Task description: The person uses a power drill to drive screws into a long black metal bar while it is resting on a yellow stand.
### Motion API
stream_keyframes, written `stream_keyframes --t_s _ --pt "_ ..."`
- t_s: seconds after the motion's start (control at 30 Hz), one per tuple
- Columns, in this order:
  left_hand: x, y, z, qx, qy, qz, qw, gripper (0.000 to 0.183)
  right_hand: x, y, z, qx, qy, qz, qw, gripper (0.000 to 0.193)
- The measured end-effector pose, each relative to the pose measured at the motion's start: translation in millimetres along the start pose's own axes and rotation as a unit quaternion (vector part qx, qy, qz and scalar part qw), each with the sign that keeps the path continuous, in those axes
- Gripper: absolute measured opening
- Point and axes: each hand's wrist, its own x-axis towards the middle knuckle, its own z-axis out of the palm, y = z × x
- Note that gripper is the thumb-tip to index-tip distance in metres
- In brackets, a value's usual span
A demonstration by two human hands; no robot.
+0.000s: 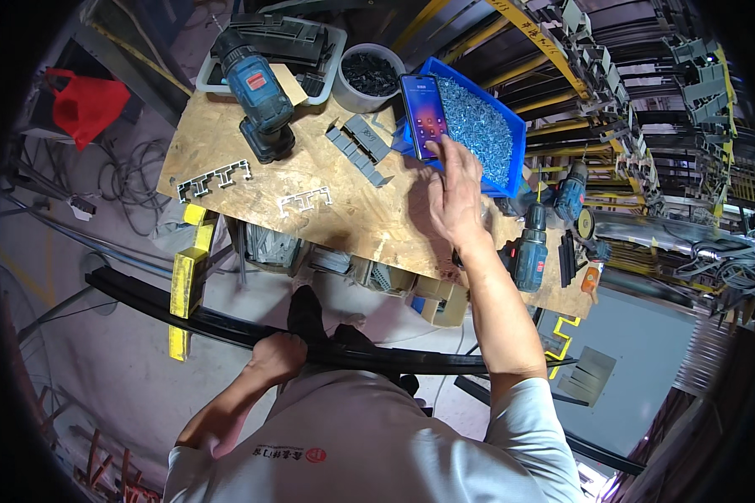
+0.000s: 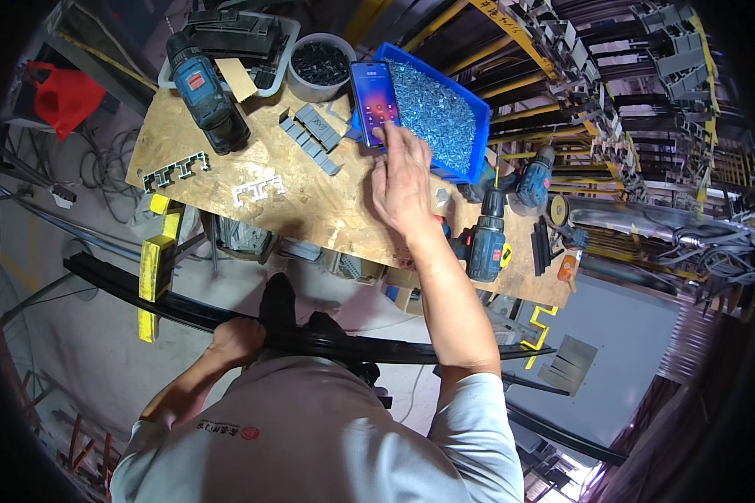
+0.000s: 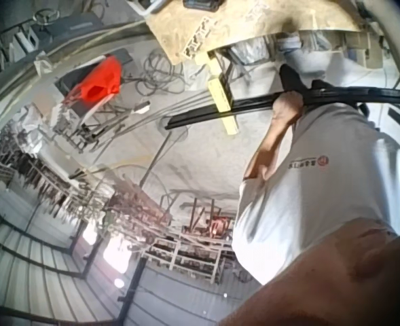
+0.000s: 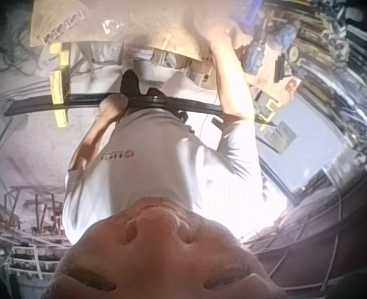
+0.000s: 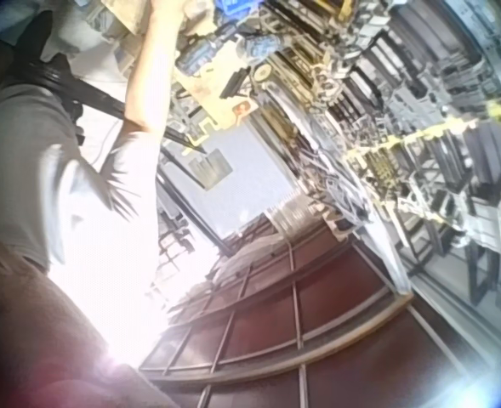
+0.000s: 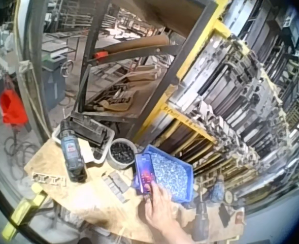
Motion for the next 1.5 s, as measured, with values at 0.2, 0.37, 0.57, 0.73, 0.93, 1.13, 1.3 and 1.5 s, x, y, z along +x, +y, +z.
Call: stream_keyframes --t_s 0.2,0.37,0.57,0.73,0.93,1.13,1.3,1.5 --pt "-1 -2 4 0.029 0.075 0.045 0.996 0.009 -2 9 -8 0.0 0.119 -0.006 0.993 0.055" --pt "-1 -2 5 0.03 0.085 0.039 0.995 0.008 24 43 -8 -0.033 0.069 0.233 0.969 0.042" --pt "-3 -1 1 0.027 0.071 0.032 0.997 0.007 58 88 3 -0.126 -0.095 0.384 0.91 0.036" --pt "-3 2 -4 0.006 0.051 0.01 0.999 0.01 64 97 2 -0.123 -0.165 0.391 0.897 0.03" --pt "0 6 -10 -0.016 -0.03 -0.025 0.999 0.017 64 79 -1 -0.107 0.011 0.372 0.922 0.032" --pt "-20 3 -52 -0.005 -0.07 -0.052 0.996 0.026 26 -26 -40 0.111 0.217 0.223 0.944 0.011" --pt "-37 -24 -63 0.06 -0.074 -0.07 0.993 0.027 -158 -66 -54 0.615 -0.076 0.332 0.711 0.008" --pt "-49 -53 -40 0.079 -0.038 -0.088 0.992 0.026 -378 -78 -88 0.719 -0.035 0.547 0.427 0.01"
